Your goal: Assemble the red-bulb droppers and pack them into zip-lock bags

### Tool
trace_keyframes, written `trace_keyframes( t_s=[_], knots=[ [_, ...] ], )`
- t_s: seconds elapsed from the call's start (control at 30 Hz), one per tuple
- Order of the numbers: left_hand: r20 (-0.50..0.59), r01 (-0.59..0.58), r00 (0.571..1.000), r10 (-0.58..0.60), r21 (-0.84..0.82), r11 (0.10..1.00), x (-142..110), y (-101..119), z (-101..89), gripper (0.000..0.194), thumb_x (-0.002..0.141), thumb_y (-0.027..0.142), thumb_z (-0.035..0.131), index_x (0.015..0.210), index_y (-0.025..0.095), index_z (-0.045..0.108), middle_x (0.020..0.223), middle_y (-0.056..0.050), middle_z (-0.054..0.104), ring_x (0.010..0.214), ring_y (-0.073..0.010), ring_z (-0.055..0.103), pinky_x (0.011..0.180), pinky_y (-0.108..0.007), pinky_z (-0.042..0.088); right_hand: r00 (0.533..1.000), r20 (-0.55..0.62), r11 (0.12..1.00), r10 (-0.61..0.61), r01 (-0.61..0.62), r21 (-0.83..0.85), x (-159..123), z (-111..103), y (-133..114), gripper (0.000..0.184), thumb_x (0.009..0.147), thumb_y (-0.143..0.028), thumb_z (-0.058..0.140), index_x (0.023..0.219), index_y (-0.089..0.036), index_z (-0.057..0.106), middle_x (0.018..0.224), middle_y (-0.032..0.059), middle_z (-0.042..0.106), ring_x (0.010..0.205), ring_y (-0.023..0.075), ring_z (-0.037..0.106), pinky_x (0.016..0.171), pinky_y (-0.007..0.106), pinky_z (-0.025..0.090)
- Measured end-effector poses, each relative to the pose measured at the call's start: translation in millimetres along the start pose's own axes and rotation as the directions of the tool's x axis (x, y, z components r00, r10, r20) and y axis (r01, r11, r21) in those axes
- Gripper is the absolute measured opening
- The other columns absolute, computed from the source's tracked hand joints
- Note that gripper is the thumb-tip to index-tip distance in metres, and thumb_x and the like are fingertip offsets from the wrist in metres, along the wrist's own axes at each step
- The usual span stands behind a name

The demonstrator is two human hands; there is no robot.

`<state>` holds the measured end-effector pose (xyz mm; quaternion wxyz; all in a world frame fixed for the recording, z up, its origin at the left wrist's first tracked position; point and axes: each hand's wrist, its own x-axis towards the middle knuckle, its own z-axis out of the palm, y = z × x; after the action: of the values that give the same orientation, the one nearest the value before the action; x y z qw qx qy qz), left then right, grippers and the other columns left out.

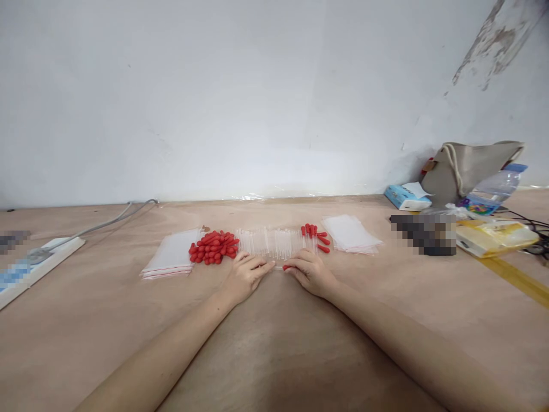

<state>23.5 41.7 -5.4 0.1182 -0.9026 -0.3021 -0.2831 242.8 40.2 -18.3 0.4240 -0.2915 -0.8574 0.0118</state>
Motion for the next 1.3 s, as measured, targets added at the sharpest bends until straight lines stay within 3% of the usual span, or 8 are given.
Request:
trace_keyframes(
  t_s=[0.27,0.6,0.8,1.07,1.2,1.3],
  knots=[
    [-0.04,-0.022,0.999,0.023,0.024,0.999,-1,2,0.7,0.027,0.088,0.018,0.038,0.102,0.025,0.06,0.082,-0.002,0.067,0.07,-0.0123,0.058,0.076,-0.032,0.033,0.999,0.005,0.999,-0.038,0.038,-0.001,1,0,0,0.013,0.085,-0.023,0.046,0.088,-0.02,0.059,0.074,0.0031,0.063,0.069,0.0139,0.054,0.07,0.031,0.039],
    [-0.063,-0.057,0.996,0.059,0.037,0.998,0,7,3.1,0.024,0.087,0.016,0.041,0.1,0.021,0.06,0.076,-0.002,0.066,0.066,-0.012,0.056,0.072,-0.031,0.034,0.993,0.098,0.984,-0.06,0.075,-0.161,2,-2,-1,0.013,0.086,-0.025,0.045,0.088,-0.02,0.057,0.074,0.0004,0.063,0.07,0.0127,0.054,0.074,0.033,0.029],
    [-0.13,-0.09,0.987,0.091,0.02,0.996,3,8,5.4,0.02,0.086,0.016,0.045,0.099,0.019,0.06,0.074,-0.001,0.066,0.062,-0.0114,0.056,0.07,-0.031,0.034,0.993,0.096,0.977,-0.067,0.085,-0.193,5,4,-1,0.015,0.086,-0.025,0.045,0.089,-0.018,0.058,0.072,0.0018,0.062,0.069,0.0128,0.053,0.071,0.031,0.028],
    [-0.111,-0.085,0.99,0.087,0.026,0.996,1,6,7.4,0.02,0.085,0.016,0.046,0.098,0.02,0.061,0.074,-0.001,0.067,0.061,-0.0113,0.057,0.07,-0.031,0.034,0.99,0.108,0.973,-0.086,0.107,-0.205,9,6,-2,0.017,0.085,-0.026,0.046,0.087,-0.017,0.06,0.069,0.0026,0.061,0.066,0.013,0.052,0.068,0.031,0.029],
    [-0.104,-0.035,0.994,0.035,0.005,0.999,2,7,7.9,0.019,0.086,0.019,0.046,0.098,0.021,0.06,0.076,-0.001,0.067,0.065,-0.0119,0.059,0.073,-0.032,0.035,0.994,0.079,0.993,-0.07,0.077,-0.091,10,5,2,0.018,0.084,-0.029,0.048,0.092,-0.02,0.062,0.072,0.003,0.061,0.067,0.0134,0.053,0.065,0.03,0.033],
    [-0.119,0.007,0.993,-0.015,-0.07,0.998,4,10,5.9,0.02,0.086,0.024,0.047,0.103,0.02,0.058,0.086,-0.004,0.068,0.072,-0.0133,0.061,0.075,-0.032,0.036,0.994,0.026,0.982,0.102,-0.105,0.157,12,2,3,0.019,0.081,-0.032,0.052,0.094,-0.021,0.06,0.075,0.0028,0.059,0.068,0.0125,0.053,0.064,0.027,0.039]
  ],
)
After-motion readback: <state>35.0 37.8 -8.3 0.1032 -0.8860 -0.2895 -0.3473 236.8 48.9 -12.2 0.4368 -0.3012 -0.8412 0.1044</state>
